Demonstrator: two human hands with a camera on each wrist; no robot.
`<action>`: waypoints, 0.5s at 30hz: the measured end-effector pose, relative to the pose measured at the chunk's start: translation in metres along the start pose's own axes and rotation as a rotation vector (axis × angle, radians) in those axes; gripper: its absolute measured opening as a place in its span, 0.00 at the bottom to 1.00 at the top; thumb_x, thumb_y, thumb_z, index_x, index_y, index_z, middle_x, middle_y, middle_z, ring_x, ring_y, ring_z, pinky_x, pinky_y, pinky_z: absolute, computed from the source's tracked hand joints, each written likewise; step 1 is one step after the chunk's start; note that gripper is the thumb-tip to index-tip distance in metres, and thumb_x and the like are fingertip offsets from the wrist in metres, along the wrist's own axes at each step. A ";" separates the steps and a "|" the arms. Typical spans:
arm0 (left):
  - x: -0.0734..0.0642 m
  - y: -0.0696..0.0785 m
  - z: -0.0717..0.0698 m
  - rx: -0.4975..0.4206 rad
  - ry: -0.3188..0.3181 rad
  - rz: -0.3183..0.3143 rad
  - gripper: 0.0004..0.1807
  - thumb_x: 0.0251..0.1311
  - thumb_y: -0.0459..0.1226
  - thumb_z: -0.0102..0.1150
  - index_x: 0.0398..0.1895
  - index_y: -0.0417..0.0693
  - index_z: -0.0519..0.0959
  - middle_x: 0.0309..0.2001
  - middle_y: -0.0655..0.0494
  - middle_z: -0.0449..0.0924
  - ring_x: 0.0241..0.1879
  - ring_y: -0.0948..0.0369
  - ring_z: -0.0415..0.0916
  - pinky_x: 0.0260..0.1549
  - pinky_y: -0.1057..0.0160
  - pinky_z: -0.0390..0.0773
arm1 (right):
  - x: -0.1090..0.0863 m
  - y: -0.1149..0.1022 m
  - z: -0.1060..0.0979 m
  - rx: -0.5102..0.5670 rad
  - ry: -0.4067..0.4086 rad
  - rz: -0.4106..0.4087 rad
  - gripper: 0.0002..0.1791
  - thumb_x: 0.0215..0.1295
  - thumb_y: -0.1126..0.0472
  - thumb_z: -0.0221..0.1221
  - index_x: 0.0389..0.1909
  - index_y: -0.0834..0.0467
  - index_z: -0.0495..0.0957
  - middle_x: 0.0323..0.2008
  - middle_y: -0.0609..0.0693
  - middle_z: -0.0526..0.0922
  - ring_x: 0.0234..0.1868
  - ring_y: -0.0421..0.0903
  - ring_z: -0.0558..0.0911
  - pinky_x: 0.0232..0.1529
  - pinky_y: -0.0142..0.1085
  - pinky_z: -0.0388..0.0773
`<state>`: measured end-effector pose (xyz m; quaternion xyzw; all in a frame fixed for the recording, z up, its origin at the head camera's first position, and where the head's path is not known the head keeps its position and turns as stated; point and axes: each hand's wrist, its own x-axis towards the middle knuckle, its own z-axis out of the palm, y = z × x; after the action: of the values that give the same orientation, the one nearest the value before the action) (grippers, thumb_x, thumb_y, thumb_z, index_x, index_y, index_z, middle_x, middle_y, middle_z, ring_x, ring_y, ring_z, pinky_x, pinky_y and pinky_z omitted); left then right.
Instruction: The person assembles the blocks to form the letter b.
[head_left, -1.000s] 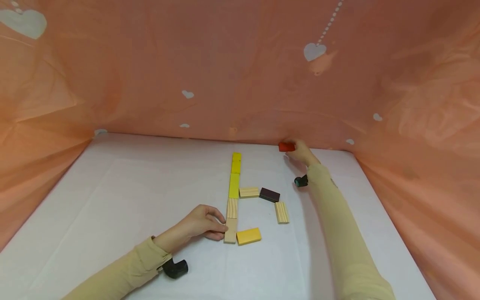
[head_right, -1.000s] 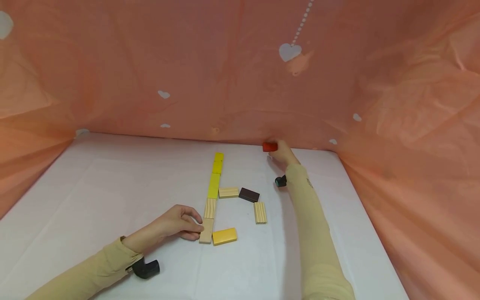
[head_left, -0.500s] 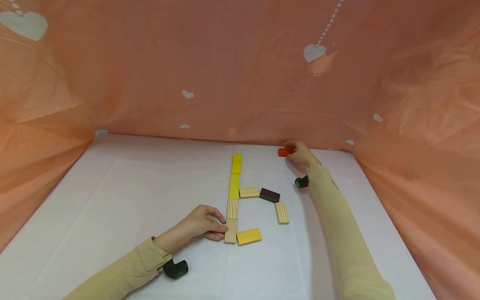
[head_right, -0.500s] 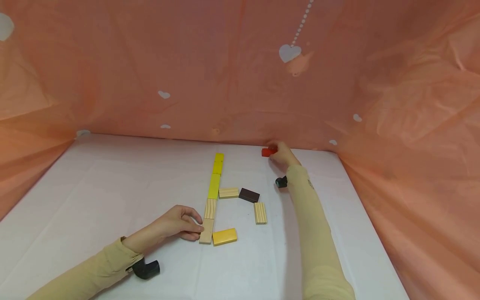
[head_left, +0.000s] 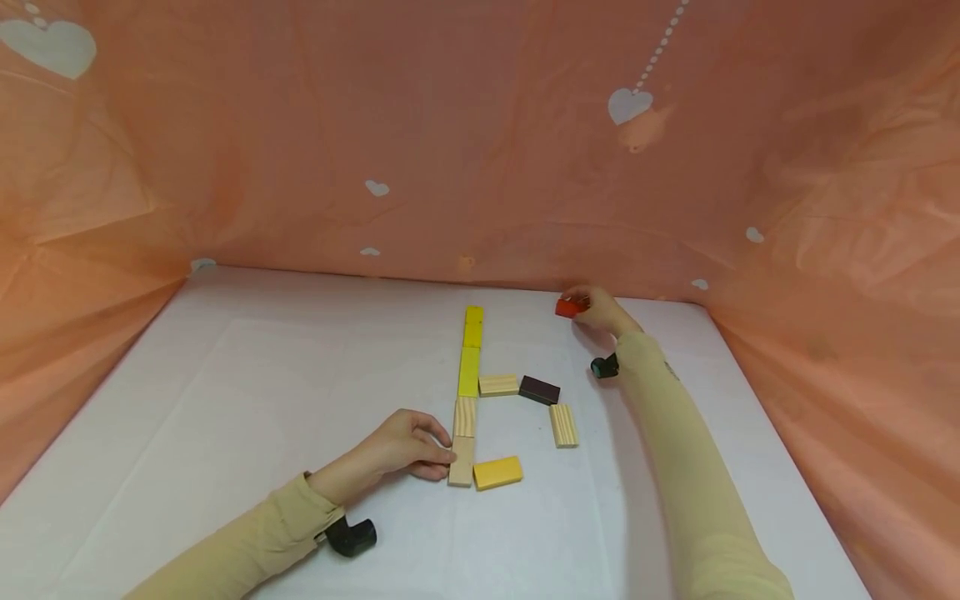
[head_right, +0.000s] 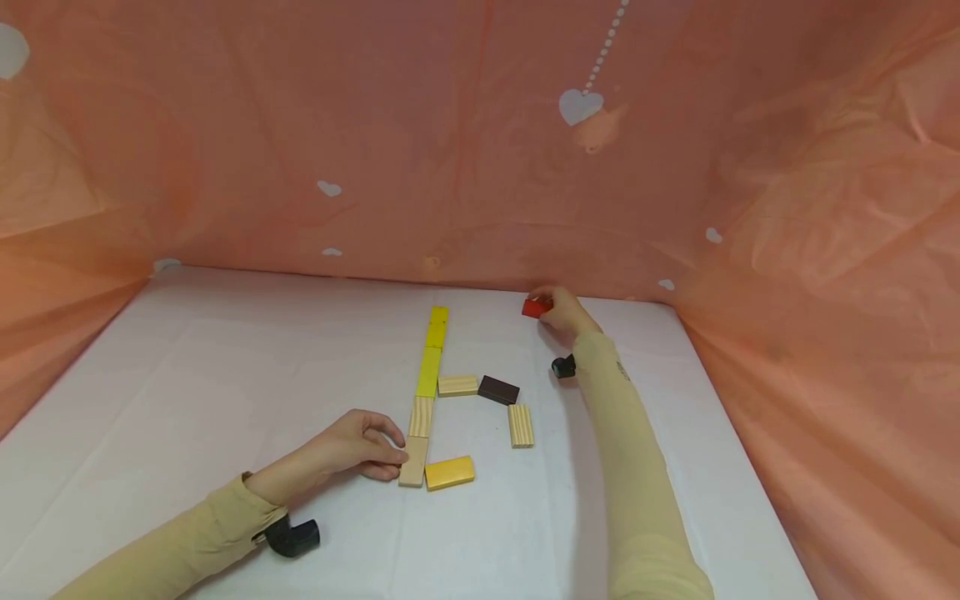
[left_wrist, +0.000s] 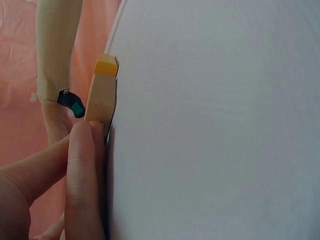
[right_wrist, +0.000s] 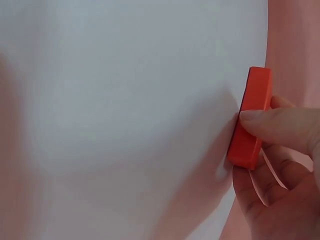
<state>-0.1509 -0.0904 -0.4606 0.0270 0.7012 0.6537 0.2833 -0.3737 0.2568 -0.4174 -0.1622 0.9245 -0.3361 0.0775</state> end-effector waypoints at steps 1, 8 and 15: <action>0.000 0.000 0.000 -0.001 0.002 -0.001 0.13 0.52 0.26 0.66 0.38 0.31 0.74 0.26 0.46 0.82 0.23 0.60 0.81 0.28 0.63 0.85 | 0.000 0.000 0.000 -0.010 -0.001 -0.002 0.22 0.59 0.78 0.54 0.55 0.68 0.73 0.53 0.65 0.73 0.53 0.60 0.70 0.58 0.50 0.72; 0.003 0.000 0.000 0.010 0.007 -0.006 0.13 0.52 0.27 0.67 0.39 0.31 0.75 0.26 0.46 0.82 0.23 0.60 0.81 0.27 0.64 0.85 | -0.004 -0.001 -0.003 -0.039 -0.003 -0.015 0.21 0.59 0.76 0.56 0.56 0.66 0.73 0.53 0.64 0.73 0.54 0.61 0.70 0.58 0.52 0.72; 0.004 0.001 0.001 0.009 0.012 -0.008 0.13 0.52 0.26 0.66 0.39 0.31 0.75 0.26 0.46 0.82 0.23 0.60 0.81 0.28 0.64 0.85 | -0.009 -0.002 -0.007 -0.011 -0.017 -0.020 0.22 0.59 0.76 0.57 0.57 0.66 0.73 0.53 0.65 0.73 0.54 0.61 0.70 0.57 0.50 0.73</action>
<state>-0.1545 -0.0881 -0.4615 0.0218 0.7058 0.6496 0.2817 -0.3668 0.2622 -0.4102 -0.1748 0.9241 -0.3301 0.0813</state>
